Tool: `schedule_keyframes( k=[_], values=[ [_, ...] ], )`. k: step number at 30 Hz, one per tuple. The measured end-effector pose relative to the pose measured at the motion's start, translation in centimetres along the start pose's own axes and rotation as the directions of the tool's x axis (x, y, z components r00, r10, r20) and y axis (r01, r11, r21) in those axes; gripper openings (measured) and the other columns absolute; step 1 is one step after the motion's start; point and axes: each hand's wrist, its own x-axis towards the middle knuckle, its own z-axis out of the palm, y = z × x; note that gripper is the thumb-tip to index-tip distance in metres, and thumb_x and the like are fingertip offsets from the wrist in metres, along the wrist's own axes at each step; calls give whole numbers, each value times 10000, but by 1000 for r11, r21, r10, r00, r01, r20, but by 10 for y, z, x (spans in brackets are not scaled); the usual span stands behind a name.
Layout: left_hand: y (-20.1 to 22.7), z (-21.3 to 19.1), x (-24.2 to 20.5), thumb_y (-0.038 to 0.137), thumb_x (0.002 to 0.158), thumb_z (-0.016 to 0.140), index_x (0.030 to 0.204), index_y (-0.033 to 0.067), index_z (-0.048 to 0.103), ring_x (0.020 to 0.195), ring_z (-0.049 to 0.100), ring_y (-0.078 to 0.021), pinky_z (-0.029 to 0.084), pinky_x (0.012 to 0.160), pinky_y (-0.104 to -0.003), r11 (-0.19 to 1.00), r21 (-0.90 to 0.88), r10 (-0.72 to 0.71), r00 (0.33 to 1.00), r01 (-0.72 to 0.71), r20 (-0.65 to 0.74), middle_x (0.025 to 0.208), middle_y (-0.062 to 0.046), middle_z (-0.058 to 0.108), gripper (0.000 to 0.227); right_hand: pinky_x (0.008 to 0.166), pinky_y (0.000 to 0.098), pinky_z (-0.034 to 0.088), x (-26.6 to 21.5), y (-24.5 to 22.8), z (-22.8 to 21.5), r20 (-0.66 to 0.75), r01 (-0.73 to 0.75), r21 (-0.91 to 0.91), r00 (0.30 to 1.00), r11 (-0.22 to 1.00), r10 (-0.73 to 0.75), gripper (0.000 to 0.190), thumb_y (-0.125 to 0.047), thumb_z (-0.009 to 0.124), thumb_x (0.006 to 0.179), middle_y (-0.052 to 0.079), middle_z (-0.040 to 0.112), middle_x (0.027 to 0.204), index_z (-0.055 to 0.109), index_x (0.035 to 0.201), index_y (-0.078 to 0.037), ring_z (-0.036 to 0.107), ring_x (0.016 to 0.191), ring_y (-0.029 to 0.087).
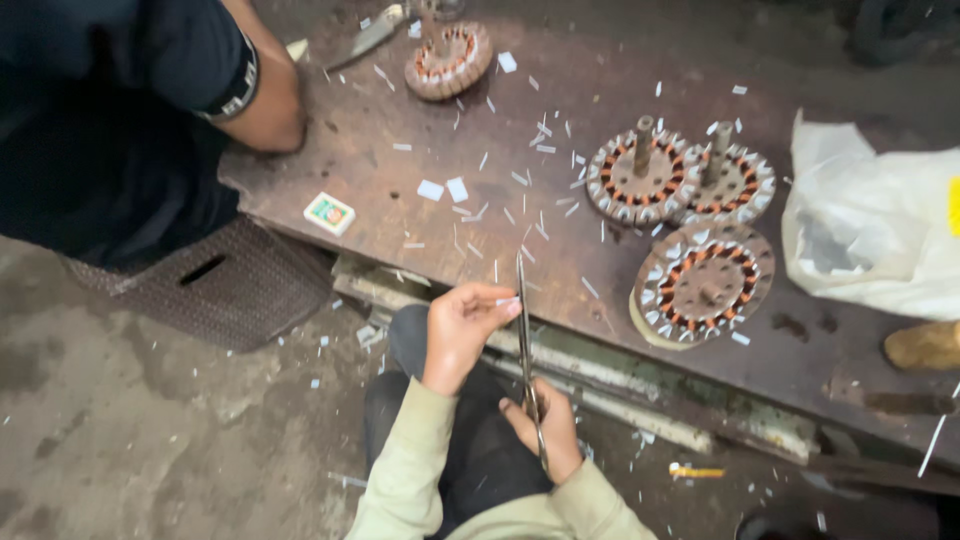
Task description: The person cuts small rectangular pieces of white insulating material using scissors and inserts them into the slots of a copper-wound stator. The person repeats this process for multiple stators placed on a metal workbench.
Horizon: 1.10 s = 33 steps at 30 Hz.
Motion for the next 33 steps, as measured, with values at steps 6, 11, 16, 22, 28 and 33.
schedule_keyframes(
  k=[6, 11, 16, 22, 28, 33],
  values=[
    [33, -3, -5, -5, 815, 773, 1124, -17, 722, 803, 713, -113, 614, 710, -261, 999, 12, -42, 997, 42, 59, 927, -74, 753, 313, 466, 261, 268, 3, 27, -12, 73, -50, 181, 997, 982, 38, 327, -144, 833, 879, -97, 415, 599, 538, 742, -101, 361, 527, 24],
    [53, 5, -11, -21, 823, 781, 1056, -73, 701, 814, 734, -133, 625, 722, -273, 999, 13, 47, 999, -47, 20, 933, -99, 758, 252, 391, 274, 199, 11, 35, -11, 77, -174, 325, 985, 930, 157, 263, -93, 836, 828, -75, 406, 544, 582, 764, -70, 330, 405, 50],
    [63, 13, -13, -17, 874, 752, 1071, -85, 692, 811, 709, -124, 612, 724, -271, 991, 0, 133, 991, -133, -2, 939, -94, 740, 216, 380, 271, 234, 5, 10, -23, 144, -195, 267, 976, 944, 160, 207, -107, 823, 848, -58, 433, 517, 623, 820, -57, 380, 378, 63],
    [93, 14, -14, -16, 914, 697, 1073, -74, 675, 775, 702, -143, 592, 721, -287, 981, -102, 166, 986, -164, 11, 920, -99, 734, 171, 406, 253, 259, -10, -15, -33, 346, -141, 314, 938, 939, 25, 252, -213, 769, 935, -59, 444, 563, 587, 934, -39, 389, 427, 51],
    [129, 21, -19, 9, 964, 687, 1108, -48, 684, 859, 667, -131, 541, 813, -281, 935, -241, 259, 965, -259, -34, 954, -70, 713, 155, 405, 250, 271, -32, -72, -32, 528, -142, 379, 844, 915, -88, 402, -443, 677, 906, -44, 474, 645, 546, 997, -74, 390, 439, 58],
    [146, 23, -26, 25, 1019, 684, 1166, -52, 700, 904, 616, -111, 504, 826, -268, 928, -243, 287, 958, -282, -16, 1002, -43, 692, 167, 435, 252, 255, -39, -105, -34, 562, -95, 375, 814, 922, -145, 565, -558, 784, 852, -33, 415, 635, 512, 928, -69, 356, 470, 68]
  ],
)
